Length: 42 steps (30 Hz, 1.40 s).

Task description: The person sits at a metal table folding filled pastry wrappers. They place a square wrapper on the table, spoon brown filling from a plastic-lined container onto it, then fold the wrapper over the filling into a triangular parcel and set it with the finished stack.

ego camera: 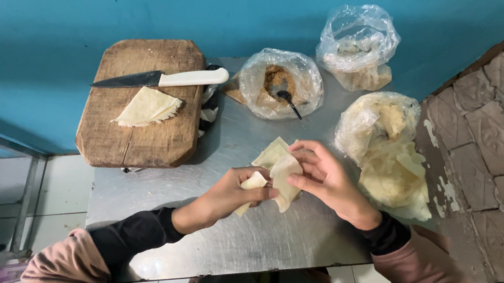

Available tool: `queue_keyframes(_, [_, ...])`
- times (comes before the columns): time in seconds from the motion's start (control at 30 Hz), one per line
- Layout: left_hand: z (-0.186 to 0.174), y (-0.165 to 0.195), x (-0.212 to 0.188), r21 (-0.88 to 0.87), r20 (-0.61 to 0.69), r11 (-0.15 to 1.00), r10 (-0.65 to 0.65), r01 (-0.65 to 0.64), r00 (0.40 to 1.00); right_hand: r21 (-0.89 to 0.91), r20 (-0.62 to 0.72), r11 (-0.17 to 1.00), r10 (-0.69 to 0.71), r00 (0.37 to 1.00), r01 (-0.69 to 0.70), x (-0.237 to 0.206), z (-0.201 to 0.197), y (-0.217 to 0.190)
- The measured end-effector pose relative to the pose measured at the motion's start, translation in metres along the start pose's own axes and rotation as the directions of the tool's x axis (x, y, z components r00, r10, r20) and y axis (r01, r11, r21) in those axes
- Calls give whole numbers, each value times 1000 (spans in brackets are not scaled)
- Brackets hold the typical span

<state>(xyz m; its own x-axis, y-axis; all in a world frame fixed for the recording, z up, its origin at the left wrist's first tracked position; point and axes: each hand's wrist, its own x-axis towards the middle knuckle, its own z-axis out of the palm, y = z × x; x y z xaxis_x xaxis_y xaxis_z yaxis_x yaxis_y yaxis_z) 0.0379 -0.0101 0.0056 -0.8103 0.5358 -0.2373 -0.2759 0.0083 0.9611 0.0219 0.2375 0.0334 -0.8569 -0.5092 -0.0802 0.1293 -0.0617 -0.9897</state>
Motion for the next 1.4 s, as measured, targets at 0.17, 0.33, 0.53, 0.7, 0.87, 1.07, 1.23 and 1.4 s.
queue_keyframes(0.17, [0,-7,3,-61,40,996,-59,61,997,-109,4,993,46,999,-46,-2,-1,7])
queue_keyframes(0.33, [3,-10,2,-97,-49,994,48,-52,998,-140,37,990,-22,999,27,-3,3,8])
queue_keyframes(0.53, [2,-10,4,-80,-187,975,188,-206,964,-19,29,998,64,998,-63,-3,13,-1])
queue_keyframes(0.7, [1,-14,5,-73,-178,972,210,-225,961,-83,-20,993,83,996,-84,-4,14,-10])
queue_keyframes(0.87, [0,-13,8,-171,-228,967,145,-186,963,-134,-21,991,3,1000,-6,-4,10,-9])
queue_keyframes(1.07, [-3,-10,11,-293,-246,943,83,-156,966,-152,25,981,124,992,-119,-9,1,-12])
queue_keyframes(1.23, [-6,-8,11,-125,-304,978,125,-170,944,-211,-51,976,39,998,-49,-3,0,-2])
queue_keyframes(1.4, [-5,1,15,-140,-301,956,206,-256,931,-308,-80,951,-44,996,17,-1,-3,7])
